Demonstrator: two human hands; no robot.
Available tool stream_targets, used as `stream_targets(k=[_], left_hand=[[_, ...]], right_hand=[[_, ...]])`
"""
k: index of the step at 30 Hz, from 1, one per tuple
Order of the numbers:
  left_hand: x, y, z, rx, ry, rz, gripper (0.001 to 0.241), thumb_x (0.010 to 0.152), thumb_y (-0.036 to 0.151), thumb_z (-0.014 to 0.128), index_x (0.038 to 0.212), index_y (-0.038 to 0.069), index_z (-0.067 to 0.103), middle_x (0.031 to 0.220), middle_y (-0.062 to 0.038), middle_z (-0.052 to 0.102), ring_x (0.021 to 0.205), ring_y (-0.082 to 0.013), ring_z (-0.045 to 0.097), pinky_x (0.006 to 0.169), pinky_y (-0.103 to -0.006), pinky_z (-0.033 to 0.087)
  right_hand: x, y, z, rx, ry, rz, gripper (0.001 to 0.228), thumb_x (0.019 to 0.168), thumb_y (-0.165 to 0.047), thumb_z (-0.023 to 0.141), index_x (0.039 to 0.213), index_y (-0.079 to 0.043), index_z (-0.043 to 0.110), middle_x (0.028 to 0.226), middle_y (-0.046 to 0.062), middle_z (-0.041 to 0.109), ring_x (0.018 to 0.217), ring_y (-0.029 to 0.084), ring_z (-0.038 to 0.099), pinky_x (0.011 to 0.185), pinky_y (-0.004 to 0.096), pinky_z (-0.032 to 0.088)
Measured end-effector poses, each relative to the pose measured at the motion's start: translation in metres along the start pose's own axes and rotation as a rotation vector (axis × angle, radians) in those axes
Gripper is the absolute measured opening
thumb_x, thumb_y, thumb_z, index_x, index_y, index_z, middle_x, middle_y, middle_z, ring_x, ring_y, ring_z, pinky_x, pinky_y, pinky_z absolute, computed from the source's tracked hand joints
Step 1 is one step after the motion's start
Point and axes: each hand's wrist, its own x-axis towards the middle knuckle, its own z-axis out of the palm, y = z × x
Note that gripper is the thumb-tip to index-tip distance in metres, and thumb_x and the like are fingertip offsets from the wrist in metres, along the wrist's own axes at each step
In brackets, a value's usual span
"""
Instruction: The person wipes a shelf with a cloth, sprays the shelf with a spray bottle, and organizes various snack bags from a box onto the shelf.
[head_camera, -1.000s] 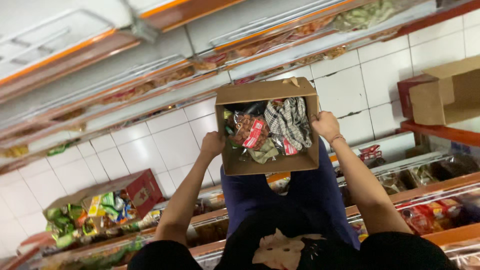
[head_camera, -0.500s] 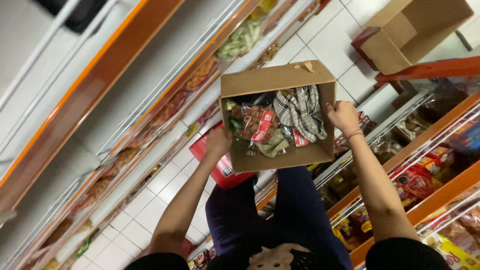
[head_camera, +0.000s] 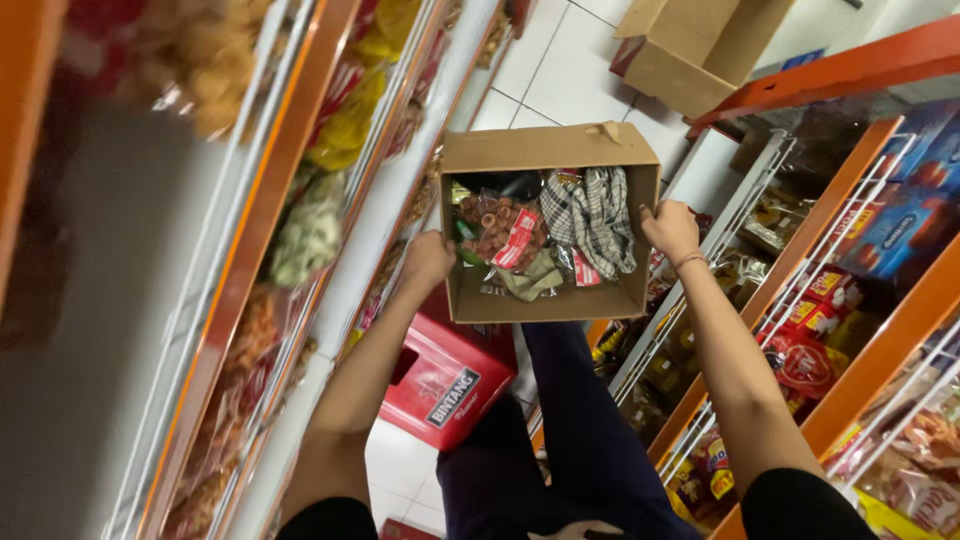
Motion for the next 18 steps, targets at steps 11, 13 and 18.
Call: stream_targets(k=[11, 13, 18], left_hand=[[0.174, 0.028, 0.066, 0.079, -0.113, 0.077, 0.033, 0.091, 0.028, 0.065, 0.091, -0.003, 0.074, 0.095, -0.031, 0.070, 0.092, -0.0472, 0.069, 0.087, -0.0529, 0.055], [0.205, 0.029, 0.080, 0.092, -0.147, 0.076, 0.031, 0.091, 0.028, 0.065, 0.092, -0.002, 0.075, 0.096, -0.031, 0.070, 0.093, -0.0473, 0.069, 0.088, -0.0526, 0.055], [0.278, 0.024, 0.123, 0.125, -0.151, 0.124, 0.031, 0.092, 0.027, 0.066, 0.092, -0.003, 0.074, 0.097, -0.031, 0.070, 0.093, -0.0477, 0.069, 0.087, -0.0536, 0.055]], right_hand=[[0.105, 0.058, 0.080, 0.076, 0.026, 0.130, 0.049, 0.095, -0.042, 0.066, 0.085, 0.005, 0.073, 0.087, 0.033, 0.068, 0.087, 0.050, 0.068, 0.080, 0.055, 0.055], [0.125, 0.067, 0.099, 0.090, 0.025, 0.146, 0.049, 0.095, -0.042, 0.066, 0.085, 0.005, 0.073, 0.086, 0.033, 0.067, 0.087, 0.050, 0.068, 0.080, 0.055, 0.055], [0.173, 0.086, 0.145, 0.090, 0.044, 0.191, 0.049, 0.094, -0.042, 0.068, 0.083, 0.006, 0.074, 0.089, 0.032, 0.068, 0.088, 0.050, 0.067, 0.081, 0.056, 0.054]])
